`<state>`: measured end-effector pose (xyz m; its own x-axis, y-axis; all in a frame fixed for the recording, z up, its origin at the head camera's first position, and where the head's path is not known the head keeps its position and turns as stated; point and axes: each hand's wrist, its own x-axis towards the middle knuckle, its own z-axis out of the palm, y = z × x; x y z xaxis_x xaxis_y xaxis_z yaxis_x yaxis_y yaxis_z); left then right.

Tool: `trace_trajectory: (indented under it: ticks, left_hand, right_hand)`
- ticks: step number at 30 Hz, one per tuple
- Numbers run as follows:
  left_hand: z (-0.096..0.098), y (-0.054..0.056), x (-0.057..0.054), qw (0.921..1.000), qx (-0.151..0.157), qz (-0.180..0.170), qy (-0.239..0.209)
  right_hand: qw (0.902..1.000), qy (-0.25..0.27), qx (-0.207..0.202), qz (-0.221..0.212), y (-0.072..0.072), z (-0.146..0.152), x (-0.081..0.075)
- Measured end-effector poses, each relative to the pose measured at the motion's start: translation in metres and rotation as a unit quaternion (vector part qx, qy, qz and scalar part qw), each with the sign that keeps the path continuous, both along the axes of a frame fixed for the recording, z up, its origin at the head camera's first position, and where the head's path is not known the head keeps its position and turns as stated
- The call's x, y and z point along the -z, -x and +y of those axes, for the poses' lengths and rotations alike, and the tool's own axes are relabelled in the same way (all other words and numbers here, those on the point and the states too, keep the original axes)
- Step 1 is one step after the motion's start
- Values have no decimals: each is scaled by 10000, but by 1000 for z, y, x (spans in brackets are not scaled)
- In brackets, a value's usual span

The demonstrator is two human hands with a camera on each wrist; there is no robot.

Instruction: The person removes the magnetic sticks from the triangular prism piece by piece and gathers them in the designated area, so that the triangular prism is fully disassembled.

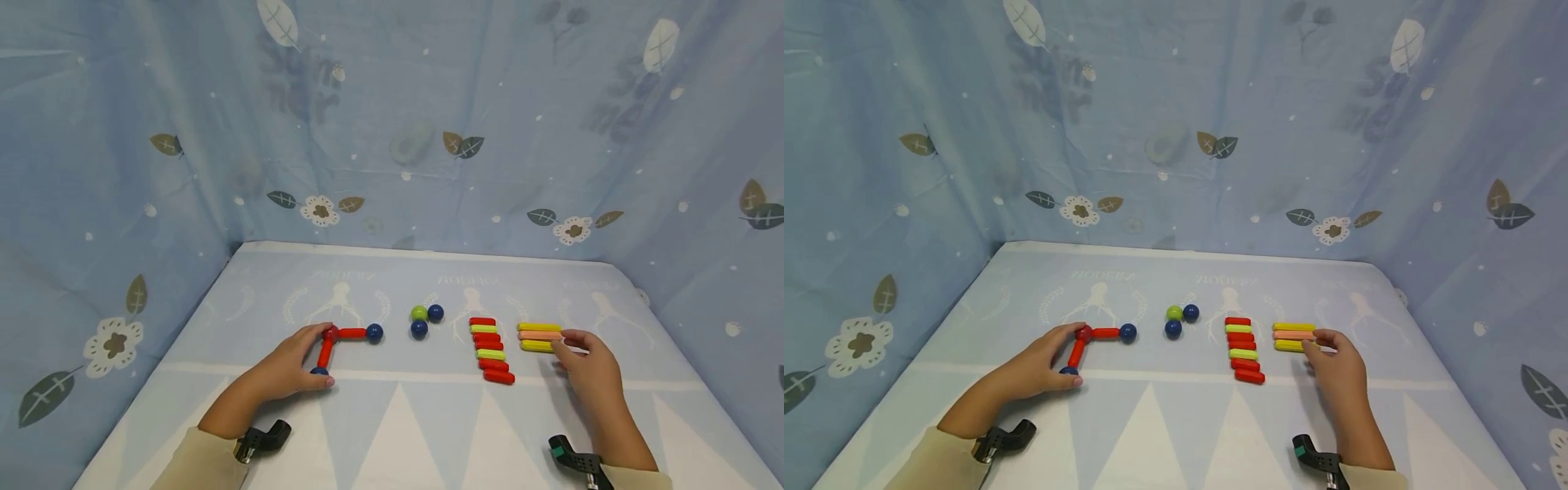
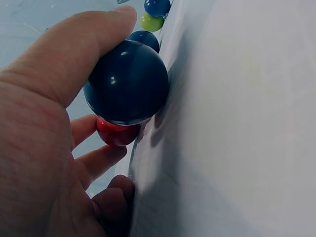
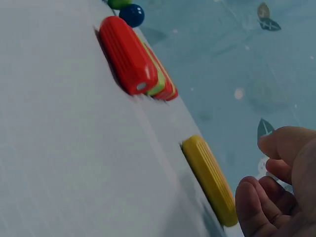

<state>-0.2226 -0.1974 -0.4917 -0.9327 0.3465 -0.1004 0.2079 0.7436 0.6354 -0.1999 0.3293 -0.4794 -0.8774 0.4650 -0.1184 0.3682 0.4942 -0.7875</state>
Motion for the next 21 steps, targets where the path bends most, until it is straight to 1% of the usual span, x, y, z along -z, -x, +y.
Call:
trace_trajectory:
  ticks: [5,11,17,21]
  left_hand:
    - [0,0,4,10000,45,13,-69]
    - [2,0,6,10000,39,-4,-60]
    - [0,2,3,10000,42,-9,22]
    - [-2,1,1,10000,68,3,-6]
  right_hand:
    - [9967,-245,-766,135,-1,-29,-17]
    - [9836,-516,-1709,250,-1,-66,-28]
    - [9753,-446,-2140,307,12,-104,-32]
    - [9659,-426,-2504,503,20,-133,-29]
